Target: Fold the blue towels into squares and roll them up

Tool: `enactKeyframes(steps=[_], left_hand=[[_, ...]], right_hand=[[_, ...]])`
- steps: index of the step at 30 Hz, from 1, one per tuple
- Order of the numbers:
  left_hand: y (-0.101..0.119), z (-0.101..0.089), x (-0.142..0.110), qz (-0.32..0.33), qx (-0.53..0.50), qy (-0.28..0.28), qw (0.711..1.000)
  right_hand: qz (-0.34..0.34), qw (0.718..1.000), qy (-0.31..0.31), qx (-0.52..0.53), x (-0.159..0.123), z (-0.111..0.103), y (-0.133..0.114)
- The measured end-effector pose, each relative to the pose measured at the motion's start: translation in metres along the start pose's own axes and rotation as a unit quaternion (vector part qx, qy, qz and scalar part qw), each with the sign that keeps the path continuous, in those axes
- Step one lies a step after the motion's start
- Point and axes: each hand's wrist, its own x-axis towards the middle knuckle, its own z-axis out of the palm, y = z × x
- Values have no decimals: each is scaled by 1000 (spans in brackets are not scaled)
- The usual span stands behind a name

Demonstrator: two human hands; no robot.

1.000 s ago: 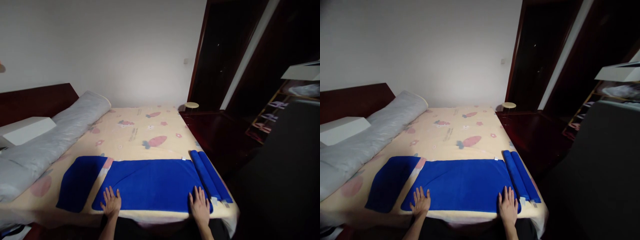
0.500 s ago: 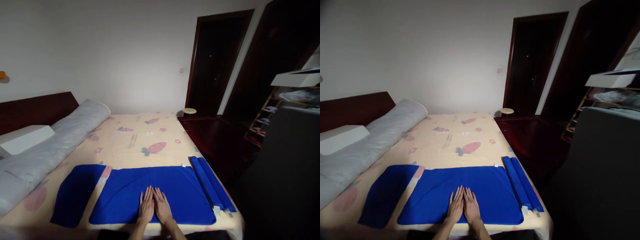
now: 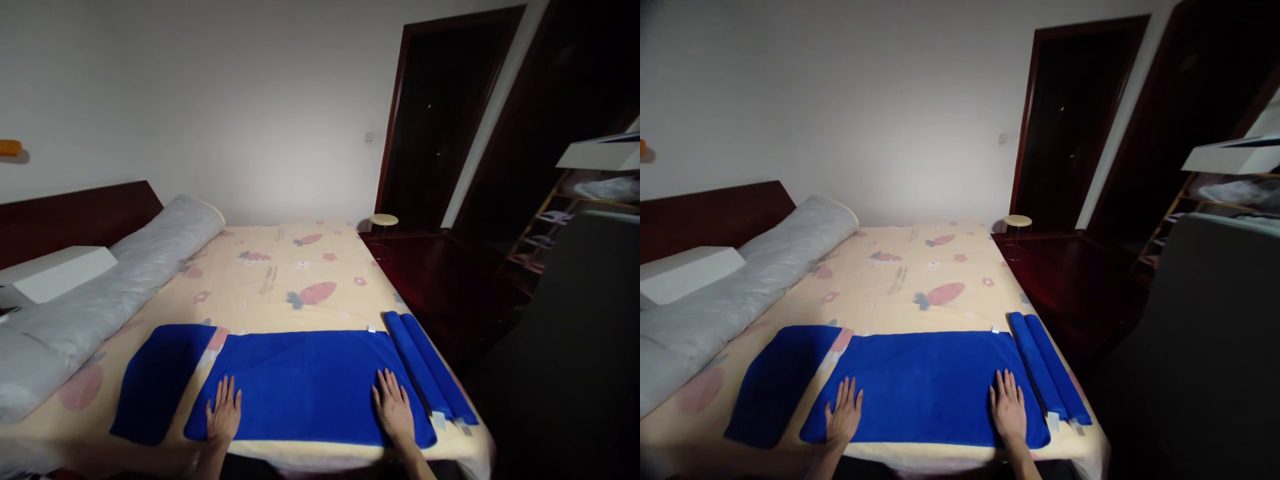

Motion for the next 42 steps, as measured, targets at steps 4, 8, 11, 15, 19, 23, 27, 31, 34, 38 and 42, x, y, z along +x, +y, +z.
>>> enactKeyframes(steps=[4,8,11,15,19,23,27,31,34,38,42], left_hand=[[51,-5,-12,98,-21,10,995],[124,-6,-32,257,-91,-18,962],[157,-2,-42,309,-106,-51,944],[145,-1,-36,308,-114,-45,944],[74,-3,-12,155,-51,-27,986],[-24,0,12,-26,7,-6,1000],[-98,7,15,13,12,11,1000],[-110,4,12,19,40,53,998],[-83,-14,18,18,53,109,993],[-14,-50,29,122,-10,99,987],[74,-58,8,299,-93,15,950]], right_hand=[[-58,996,-31,52,-2,-6,-48],[-181,966,-136,123,-10,-12,-123],[-247,938,-189,156,-15,-11,-160],[-252,935,-201,146,-12,-7,-155],[-160,974,-136,89,-1,-7,-96],[-65,996,-55,26,-1,-6,-22],[-15,1000,2,2,-9,-1,28],[-24,999,23,27,-9,4,45],[-21,998,33,42,-6,3,39],[-45,995,22,81,-5,-7,-5],[-124,980,-70,139,-14,-16,-85]])
